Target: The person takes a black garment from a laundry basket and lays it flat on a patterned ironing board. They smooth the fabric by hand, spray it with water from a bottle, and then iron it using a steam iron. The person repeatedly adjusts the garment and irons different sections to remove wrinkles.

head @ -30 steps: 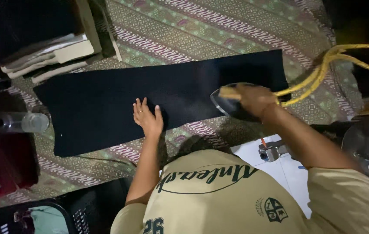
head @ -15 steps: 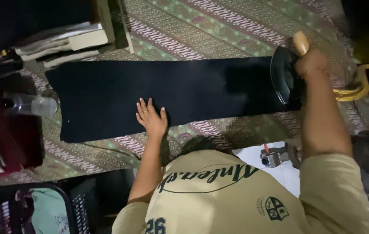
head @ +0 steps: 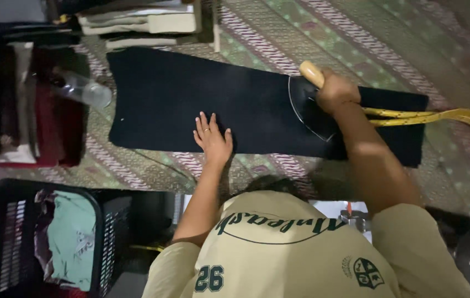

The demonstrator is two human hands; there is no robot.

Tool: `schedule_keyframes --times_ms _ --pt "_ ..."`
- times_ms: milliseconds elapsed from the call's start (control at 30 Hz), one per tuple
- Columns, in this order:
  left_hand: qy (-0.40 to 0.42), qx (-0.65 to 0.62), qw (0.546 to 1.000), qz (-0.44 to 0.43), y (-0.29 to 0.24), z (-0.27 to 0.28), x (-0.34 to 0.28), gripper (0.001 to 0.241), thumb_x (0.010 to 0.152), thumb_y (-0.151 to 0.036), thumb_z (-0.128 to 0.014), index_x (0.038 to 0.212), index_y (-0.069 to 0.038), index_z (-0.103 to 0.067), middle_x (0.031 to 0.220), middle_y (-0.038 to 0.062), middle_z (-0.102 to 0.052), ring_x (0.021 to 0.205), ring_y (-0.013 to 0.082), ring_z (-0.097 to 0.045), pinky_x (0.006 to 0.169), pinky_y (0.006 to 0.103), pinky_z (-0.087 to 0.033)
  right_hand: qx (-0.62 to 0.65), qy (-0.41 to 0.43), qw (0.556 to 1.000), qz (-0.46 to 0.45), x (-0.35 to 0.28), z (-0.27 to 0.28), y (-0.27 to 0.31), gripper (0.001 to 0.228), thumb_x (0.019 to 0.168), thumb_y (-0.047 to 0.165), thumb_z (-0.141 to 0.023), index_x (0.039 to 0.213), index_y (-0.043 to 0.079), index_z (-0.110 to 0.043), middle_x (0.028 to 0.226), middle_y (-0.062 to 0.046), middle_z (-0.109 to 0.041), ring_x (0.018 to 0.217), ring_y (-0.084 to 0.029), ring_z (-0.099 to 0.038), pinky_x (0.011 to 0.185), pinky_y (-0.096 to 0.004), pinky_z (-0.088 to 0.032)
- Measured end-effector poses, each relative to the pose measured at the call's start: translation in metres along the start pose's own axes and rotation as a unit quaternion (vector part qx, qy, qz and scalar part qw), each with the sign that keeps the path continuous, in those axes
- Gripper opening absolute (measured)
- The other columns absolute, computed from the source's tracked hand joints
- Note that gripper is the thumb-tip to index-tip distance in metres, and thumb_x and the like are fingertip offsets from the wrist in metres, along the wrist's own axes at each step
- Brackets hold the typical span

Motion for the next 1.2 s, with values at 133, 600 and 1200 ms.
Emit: schedule_keyframes --times_ms 133,600,1200 --pt "0.000 -0.007 1.000 0.021 0.031 0.014 0.004 0.075 0.087 -0.025 -0.076 0.152 -0.009 -0.043 0.166 0.024 -0.026 0.153 0.0452 -0.022 0.117 0.0692 -0.019 -0.008 -0.014 0.998 0.058 -0.029 0.027 0.102 0.038 0.098 0.019 -0.052 0.135 0.019 -0.059 0.113 -0.019 -0.072 0.105 -0.043 -0.070 0.084 -0.059 -0.056" --pt "0.086 -0.030 0.996 0.020 0.097 0.039 0.019 0.069 0.094 -0.032 -0.068 0.154 -0.009 -0.041 0.166 0.022 -0.028 0.154 0.0415 -0.022 0.117 0.0700 -0.018 -0.051 -0.172 0.951 0.250 -0.031 -0.001 0.309 0.016 0.098 0.022 -0.051 0.109 0.018 -0.062 0.078 -0.007 -0.074 0.081 -0.032 -0.078 0.068 -0.047 -0.062" --pt "0.080 0.021 0.997 0.005 0.104 0.021 0.014 0.082 0.101 -0.044 -0.054 0.163 -0.001 -0.020 0.170 0.027 -0.005 0.157 0.0457 -0.003 0.120 0.0693 -0.008 -0.214 -0.250 0.944 -0.011 0.017 -0.058 -0.188 0.017 0.097 0.023 -0.064 0.085 0.013 -0.071 0.069 -0.007 -0.068 0.045 -0.023 -0.063 0.031 -0.038 -0.048"
Point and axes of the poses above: each hand's wrist, its own x-axis towards the middle knuckle, its own z-axis out of the back of the hand, y = z × x, the point moved 6 cm from there along x, towards the middle knuckle
